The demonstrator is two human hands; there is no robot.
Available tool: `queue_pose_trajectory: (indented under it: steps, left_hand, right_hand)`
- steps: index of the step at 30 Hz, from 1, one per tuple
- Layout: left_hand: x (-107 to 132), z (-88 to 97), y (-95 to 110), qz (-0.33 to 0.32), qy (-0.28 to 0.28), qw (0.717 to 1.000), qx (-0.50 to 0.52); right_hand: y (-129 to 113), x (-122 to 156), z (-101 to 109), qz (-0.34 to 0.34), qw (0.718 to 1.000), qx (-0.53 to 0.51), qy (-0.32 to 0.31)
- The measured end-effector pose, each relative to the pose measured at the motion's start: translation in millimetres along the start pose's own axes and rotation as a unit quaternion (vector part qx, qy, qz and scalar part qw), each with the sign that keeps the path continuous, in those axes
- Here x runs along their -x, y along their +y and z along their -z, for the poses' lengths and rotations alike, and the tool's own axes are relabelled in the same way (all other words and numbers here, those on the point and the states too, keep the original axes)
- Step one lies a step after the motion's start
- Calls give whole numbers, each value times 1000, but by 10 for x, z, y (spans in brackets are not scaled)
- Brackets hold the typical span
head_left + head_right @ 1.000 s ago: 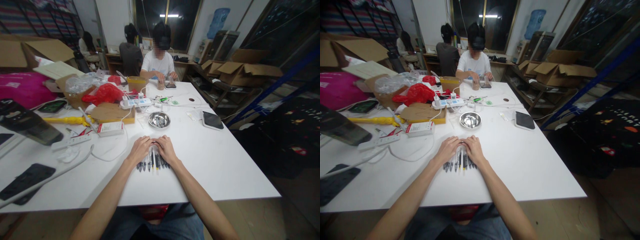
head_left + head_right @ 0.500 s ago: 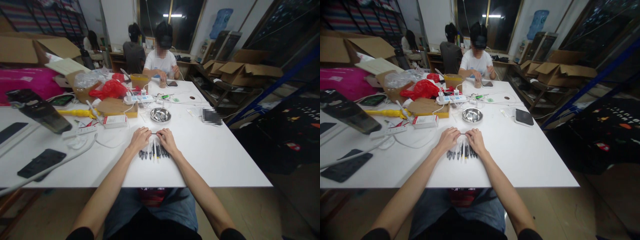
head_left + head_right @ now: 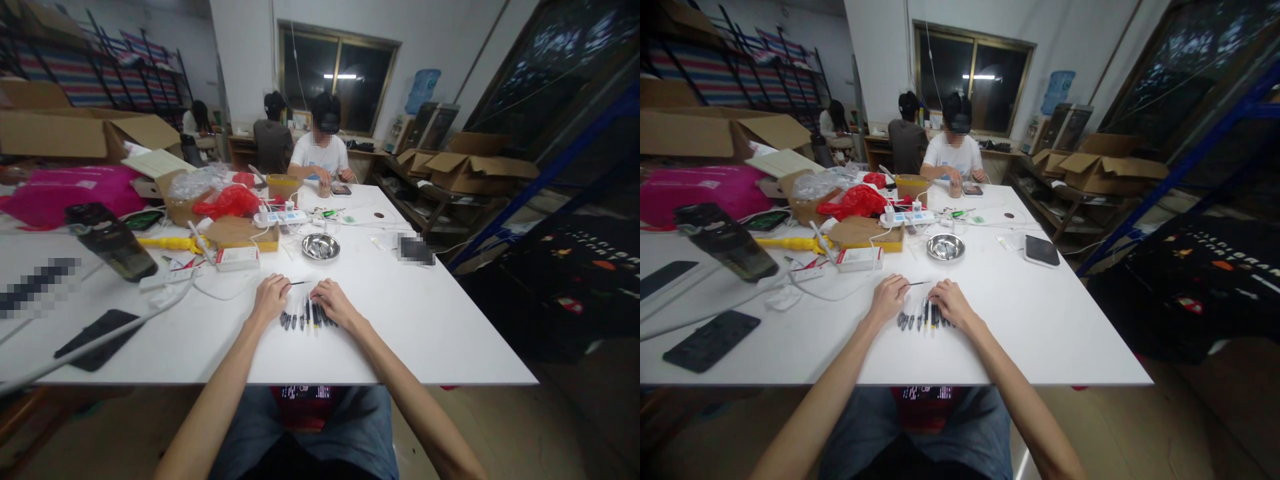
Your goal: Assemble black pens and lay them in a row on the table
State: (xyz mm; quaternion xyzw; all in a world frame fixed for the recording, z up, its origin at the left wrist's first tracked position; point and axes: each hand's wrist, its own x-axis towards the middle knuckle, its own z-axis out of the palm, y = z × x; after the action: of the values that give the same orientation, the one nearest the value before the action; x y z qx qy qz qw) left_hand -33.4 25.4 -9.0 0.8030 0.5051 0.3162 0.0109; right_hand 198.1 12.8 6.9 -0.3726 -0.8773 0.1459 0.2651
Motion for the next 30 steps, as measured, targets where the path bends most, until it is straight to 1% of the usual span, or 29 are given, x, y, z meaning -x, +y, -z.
queue_pose_trajectory:
  steps: [2, 4, 8, 11, 14, 16, 17, 19, 21, 22, 25, 30]
  left_hand:
    - [-14, -8, 5, -2, 0, 1000, 3]
    - [-20, -10, 9, -5, -3, 1000, 6]
    - [-15, 3, 30, -8, -19, 1000, 21]
    - [-15, 24, 74, 5, -30, 998, 47]
    - [-11, 64, 137, 57, -16, 994, 90]
    - [11, 107, 179, 83, -18, 986, 146]
    - [31, 132, 199, 80, -32, 979, 183]
    - [85, 184, 235, 41, -96, 962, 251]
    - [147, 227, 269, 13, -150, 951, 271]
    - [175, 240, 286, 4, -166, 948, 272]
    - [226, 250, 327, -10, -179, 948, 262]
    - [220, 228, 349, -21, -178, 954, 242]
  right_hand:
    - [-60, -36, -1, 27, 998, 27, -47]
    - [-82, -75, -3, 49, 994, 53, -79]
    - [-57, -138, -2, 79, 988, 87, -103]
    - [-43, -163, 14, 87, 986, 94, -103]
    - [-61, -151, 30, 84, 989, 80, -95]
    - [-78, -118, 28, 82, 991, 59, -87]
    - [-83, -95, 23, 80, 992, 47, -81]
    - [-77, -43, 6, 73, 995, 26, -66]
    - [-50, 5, -12, 57, 997, 9, -47]
    - [-32, 24, -20, 47, 998, 1, -39]
    - [19, 57, -34, 28, 999, -17, -24]
    - [53, 23, -36, 34, 998, -29, -33]
